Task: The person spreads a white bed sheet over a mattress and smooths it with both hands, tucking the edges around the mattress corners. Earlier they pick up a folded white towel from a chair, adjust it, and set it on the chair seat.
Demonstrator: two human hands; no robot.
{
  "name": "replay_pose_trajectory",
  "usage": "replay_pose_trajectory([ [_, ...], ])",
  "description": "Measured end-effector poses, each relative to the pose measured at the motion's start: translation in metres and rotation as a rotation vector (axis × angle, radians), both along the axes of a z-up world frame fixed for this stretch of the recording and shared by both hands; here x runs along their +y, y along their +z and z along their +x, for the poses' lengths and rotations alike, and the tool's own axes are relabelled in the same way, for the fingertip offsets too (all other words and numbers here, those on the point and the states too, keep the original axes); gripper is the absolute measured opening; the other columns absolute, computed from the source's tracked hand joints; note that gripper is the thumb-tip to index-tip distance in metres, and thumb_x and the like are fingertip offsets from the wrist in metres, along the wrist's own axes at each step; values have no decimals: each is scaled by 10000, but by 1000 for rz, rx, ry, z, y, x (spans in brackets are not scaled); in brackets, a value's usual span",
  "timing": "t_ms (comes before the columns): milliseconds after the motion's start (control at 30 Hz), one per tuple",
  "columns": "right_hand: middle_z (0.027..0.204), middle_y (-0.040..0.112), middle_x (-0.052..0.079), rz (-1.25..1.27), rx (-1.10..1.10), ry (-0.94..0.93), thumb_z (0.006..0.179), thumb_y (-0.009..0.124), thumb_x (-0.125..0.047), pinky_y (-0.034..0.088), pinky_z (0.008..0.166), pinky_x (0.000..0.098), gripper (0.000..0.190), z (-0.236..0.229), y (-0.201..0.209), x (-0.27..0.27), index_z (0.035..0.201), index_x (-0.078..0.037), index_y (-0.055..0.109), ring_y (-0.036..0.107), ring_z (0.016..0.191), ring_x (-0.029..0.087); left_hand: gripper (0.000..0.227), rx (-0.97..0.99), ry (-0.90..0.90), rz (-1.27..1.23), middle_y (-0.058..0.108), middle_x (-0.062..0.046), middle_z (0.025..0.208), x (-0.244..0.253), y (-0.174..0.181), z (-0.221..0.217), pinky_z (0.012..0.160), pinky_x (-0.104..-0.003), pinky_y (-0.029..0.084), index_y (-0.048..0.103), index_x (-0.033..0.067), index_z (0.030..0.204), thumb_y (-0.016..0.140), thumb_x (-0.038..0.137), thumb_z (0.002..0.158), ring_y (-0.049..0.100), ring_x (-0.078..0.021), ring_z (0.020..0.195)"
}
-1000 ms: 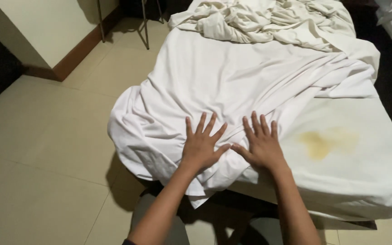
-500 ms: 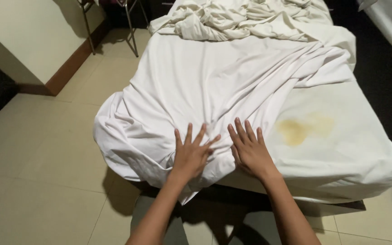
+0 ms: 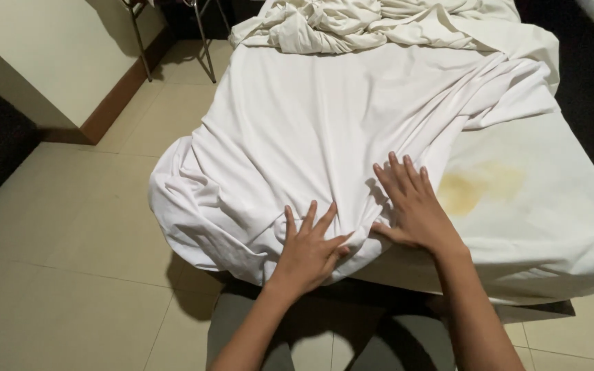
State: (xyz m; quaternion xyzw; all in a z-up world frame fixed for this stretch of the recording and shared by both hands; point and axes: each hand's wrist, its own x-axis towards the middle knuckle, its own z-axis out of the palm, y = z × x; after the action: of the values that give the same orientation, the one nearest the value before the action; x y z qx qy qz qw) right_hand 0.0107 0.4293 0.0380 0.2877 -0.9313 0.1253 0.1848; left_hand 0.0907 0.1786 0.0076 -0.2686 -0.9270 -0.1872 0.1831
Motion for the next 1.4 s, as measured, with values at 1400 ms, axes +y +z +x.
replay_pose_trajectory([
  [1400,1689,262,69,140,-60,-39,838,649,-186,245,1182,640,796,17,-13,-5,1575,-225,350,251,1536,372,481,7,374,-105,366,-162,1640,-11,-8,-58,1187,-715,116,512,394,1518,486,385,1038,252,-450,1531],
])
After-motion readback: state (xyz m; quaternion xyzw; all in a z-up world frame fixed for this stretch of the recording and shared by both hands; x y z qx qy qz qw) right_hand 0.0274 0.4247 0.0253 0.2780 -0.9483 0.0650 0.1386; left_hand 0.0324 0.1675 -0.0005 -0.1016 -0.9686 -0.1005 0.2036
